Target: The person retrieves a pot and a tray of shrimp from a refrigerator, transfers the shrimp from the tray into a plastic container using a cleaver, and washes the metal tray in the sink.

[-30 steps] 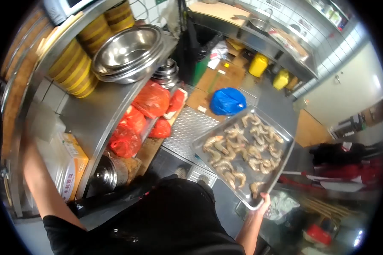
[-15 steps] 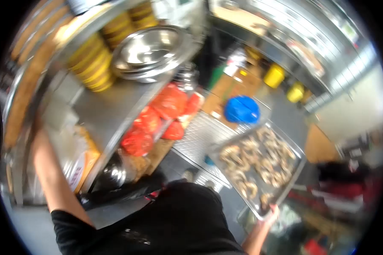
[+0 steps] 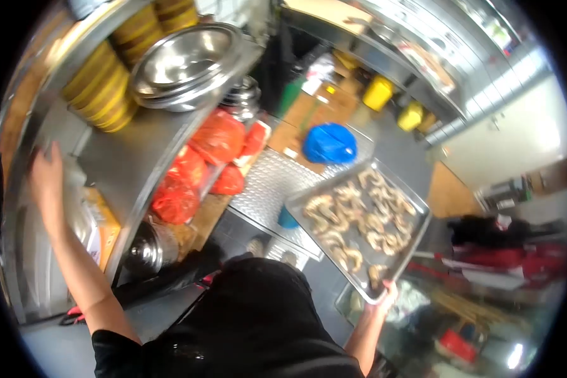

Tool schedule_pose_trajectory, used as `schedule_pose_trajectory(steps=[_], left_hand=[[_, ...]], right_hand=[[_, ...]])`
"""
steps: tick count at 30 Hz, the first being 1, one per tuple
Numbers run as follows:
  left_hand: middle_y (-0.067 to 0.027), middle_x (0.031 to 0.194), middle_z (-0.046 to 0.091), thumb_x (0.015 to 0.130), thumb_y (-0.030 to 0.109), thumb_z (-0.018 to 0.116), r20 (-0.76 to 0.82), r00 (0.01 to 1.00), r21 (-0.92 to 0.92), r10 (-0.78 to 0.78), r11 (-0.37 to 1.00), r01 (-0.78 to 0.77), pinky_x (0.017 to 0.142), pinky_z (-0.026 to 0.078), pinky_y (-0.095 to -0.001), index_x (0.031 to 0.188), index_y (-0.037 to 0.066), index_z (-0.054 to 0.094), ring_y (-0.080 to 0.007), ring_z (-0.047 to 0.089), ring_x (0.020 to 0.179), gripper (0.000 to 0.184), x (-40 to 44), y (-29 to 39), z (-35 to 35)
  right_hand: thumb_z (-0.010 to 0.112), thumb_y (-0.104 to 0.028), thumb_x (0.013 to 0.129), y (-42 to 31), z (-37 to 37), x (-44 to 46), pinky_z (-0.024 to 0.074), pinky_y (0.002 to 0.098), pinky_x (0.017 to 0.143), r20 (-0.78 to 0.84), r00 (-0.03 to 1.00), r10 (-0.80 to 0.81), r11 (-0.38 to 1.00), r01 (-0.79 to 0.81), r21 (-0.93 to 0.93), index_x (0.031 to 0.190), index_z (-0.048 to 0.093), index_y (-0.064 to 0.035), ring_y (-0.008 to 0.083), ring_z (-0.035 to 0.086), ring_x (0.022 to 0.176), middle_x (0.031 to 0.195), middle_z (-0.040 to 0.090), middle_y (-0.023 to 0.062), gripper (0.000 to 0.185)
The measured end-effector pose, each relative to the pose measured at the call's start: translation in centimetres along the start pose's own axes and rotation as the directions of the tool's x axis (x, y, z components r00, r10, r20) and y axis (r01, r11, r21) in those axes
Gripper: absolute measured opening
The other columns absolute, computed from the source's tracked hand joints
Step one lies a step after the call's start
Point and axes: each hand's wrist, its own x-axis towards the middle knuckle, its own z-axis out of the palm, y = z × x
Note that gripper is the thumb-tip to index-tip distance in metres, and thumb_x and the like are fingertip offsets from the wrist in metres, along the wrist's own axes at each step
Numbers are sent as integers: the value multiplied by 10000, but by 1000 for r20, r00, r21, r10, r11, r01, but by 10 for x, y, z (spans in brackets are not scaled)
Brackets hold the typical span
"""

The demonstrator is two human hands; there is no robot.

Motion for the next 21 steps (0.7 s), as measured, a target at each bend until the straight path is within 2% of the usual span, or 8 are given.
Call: schedule_pose_trajectory(steps=[1, 2, 6, 8, 10, 17, 20, 21], left_hand=[[-268, 1184, 669, 999, 472, 531, -209, 964, 22, 167, 986, -166, 947, 487, -504, 1129, -31, 664, -437, 625, 1124, 536, -18, 6, 6], [-245, 1122, 680, 985, 417, 593, -218, 944, 47, 247, 969, -243, 917, 490, -502, 1089, -50, 652, -430, 617, 1070, 482, -39, 24, -10], [-197, 960, 647, 943, 285, 693, -333, 891, -80, 307, 933, -351, 829, 474, -472, 1004, -31, 636, -384, 581, 915, 327, -102, 62, 3], [-176, 898, 617, 916, 213, 734, -331, 899, -182, 288, 915, -360, 789, 457, -455, 966, -22, 628, -360, 559, 853, 262, -129, 79, 14], [-160, 855, 575, 903, 160, 740, -416, 842, -292, 343, 827, -481, 757, 433, -447, 942, -23, 613, -344, 528, 815, 226, -151, 95, 28], [-183, 1000, 615, 799, 58, 729, -357, 729, -552, 584, 497, -669, 917, 456, -513, 1005, -38, 605, -406, 569, 981, 259, -229, 166, 48], [-182, 991, 599, 797, 125, 741, -358, 677, -626, 643, 373, -685, 865, 477, -496, 947, -45, 614, -403, 571, 969, 259, -240, 230, 54], [-183, 994, 597, 788, 127, 747, -349, 661, -655, 664, 332, -679, 863, 478, -496, 944, -44, 610, -404, 569, 971, 269, -244, 251, 54]], right_hand=[[635, -130, 689, -1, 11, -5, 517, 332, 633, -19, 998, -58, 998, 58, -26, 1074, 602, -28, 235, 585, 689, 913, 603, 90, 400], [630, -134, 688, 0, 16, -6, 512, 327, 637, -17, 999, -42, 999, 42, 10, 1092, 605, -23, 234, 586, 696, 920, 607, 95, 420], [617, -148, 689, 0, 40, -17, 498, 321, 652, -92, 994, -63, 997, 67, 36, 1146, 606, -13, 232, 578, 711, 940, 620, 107, 476], [614, -154, 689, 2, 32, -13, 493, 321, 655, -51, 998, -45, 999, 47, 26, 1153, 606, -16, 232, 574, 723, 960, 622, 105, 484], [616, -169, 684, 6, 19, -4, 490, 319, 663, -32, 999, -35, 999, 36, 12, 1169, 601, -30, 228, 572, 748, 999, 622, 100, 505], [617, -184, 683, -17, 48, 3, 492, 355, 681, -160, 986, -38, 998, 46, 44, 1158, 590, -45, 262, 570, 749, 976, 604, 101, 496], [609, -173, 693, -20, 23, 54, 490, 367, 682, -126, 992, -20, 995, 32, 93, 1076, 587, -52, 269, 569, 743, 930, 587, 103, 403], [609, -169, 700, -20, 12, 73, 489, 375, 680, -116, 993, -1, 993, 15, 121, 938, 584, -57, 264, 564, 724, 864, 570, 103, 264]])
